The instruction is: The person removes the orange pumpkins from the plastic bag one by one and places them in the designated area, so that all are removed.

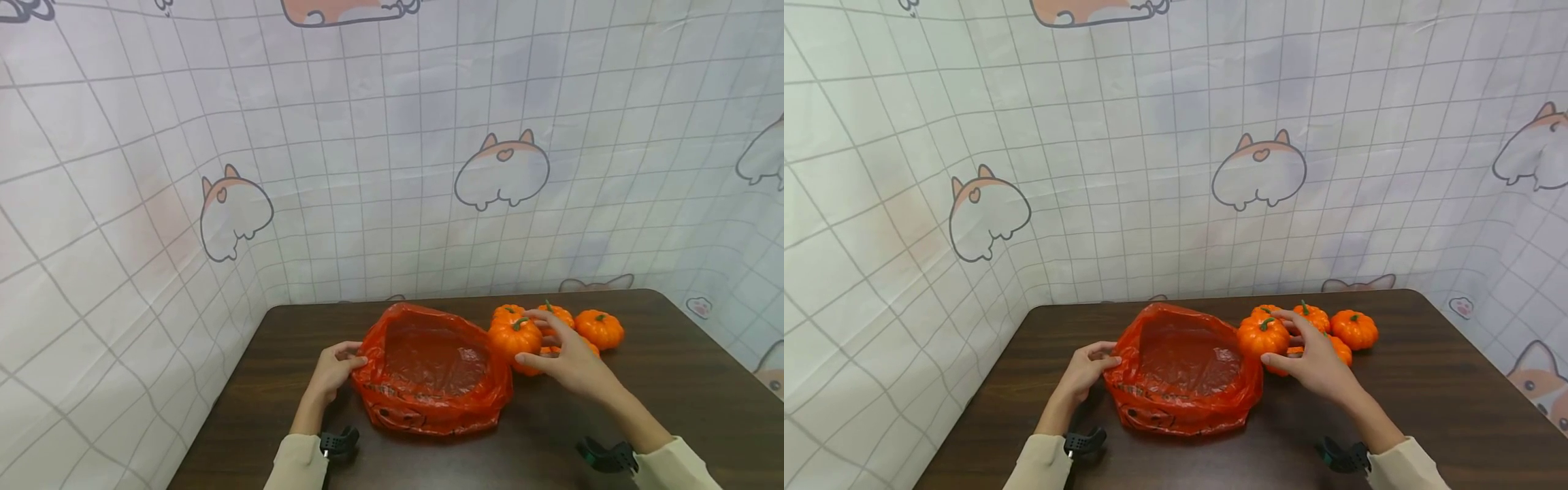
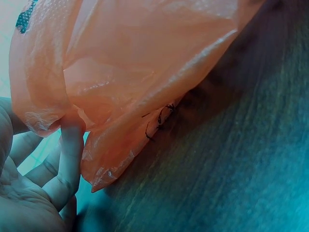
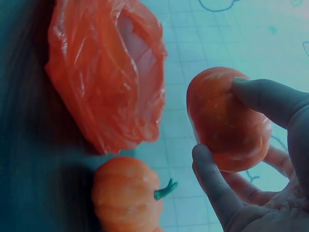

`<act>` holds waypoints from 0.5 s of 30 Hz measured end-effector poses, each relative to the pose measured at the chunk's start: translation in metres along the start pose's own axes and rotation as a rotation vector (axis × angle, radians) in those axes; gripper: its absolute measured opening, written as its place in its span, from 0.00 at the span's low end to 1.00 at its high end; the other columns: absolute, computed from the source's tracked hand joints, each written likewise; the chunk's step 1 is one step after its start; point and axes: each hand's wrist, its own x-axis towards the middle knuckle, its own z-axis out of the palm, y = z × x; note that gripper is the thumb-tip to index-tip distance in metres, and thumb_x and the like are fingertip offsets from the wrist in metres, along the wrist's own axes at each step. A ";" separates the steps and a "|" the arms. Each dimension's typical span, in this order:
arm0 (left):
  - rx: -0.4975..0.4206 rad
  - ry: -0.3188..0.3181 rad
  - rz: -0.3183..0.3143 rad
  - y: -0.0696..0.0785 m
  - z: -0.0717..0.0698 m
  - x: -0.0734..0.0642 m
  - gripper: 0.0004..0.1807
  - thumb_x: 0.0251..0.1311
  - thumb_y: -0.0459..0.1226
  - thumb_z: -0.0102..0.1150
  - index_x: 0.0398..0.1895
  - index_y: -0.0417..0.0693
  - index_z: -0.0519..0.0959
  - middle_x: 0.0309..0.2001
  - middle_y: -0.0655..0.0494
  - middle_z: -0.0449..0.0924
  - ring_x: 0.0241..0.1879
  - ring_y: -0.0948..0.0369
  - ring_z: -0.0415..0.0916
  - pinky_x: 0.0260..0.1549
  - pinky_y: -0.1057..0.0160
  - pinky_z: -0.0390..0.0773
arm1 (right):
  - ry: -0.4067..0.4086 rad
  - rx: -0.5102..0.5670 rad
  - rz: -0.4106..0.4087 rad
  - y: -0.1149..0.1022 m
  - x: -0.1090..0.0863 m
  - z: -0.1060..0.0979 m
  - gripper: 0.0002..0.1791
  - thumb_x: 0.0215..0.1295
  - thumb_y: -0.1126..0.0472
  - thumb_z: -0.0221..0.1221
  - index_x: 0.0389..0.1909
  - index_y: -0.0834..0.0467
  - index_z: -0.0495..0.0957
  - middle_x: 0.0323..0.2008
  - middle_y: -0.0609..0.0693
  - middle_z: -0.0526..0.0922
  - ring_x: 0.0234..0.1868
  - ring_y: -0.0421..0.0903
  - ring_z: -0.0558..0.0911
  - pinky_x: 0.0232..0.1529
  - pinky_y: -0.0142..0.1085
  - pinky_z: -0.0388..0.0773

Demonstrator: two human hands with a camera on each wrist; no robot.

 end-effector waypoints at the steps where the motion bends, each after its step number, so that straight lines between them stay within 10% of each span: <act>1: -0.003 -0.002 -0.001 0.000 0.000 0.000 0.16 0.62 0.32 0.67 0.54 0.42 0.84 0.32 0.51 0.82 0.28 0.61 0.79 0.28 0.63 0.78 | 0.003 -0.007 0.000 0.002 -0.001 -0.001 0.43 0.65 0.45 0.69 0.75 0.50 0.60 0.72 0.66 0.65 0.67 0.69 0.72 0.57 0.56 0.80; 15: 0.003 -0.004 -0.005 0.001 0.000 -0.001 0.16 0.63 0.32 0.67 0.55 0.43 0.84 0.32 0.50 0.81 0.29 0.60 0.77 0.28 0.62 0.77 | 0.021 -0.015 -0.048 0.019 -0.015 -0.003 0.38 0.64 0.53 0.70 0.71 0.55 0.65 0.65 0.69 0.70 0.61 0.70 0.77 0.52 0.51 0.83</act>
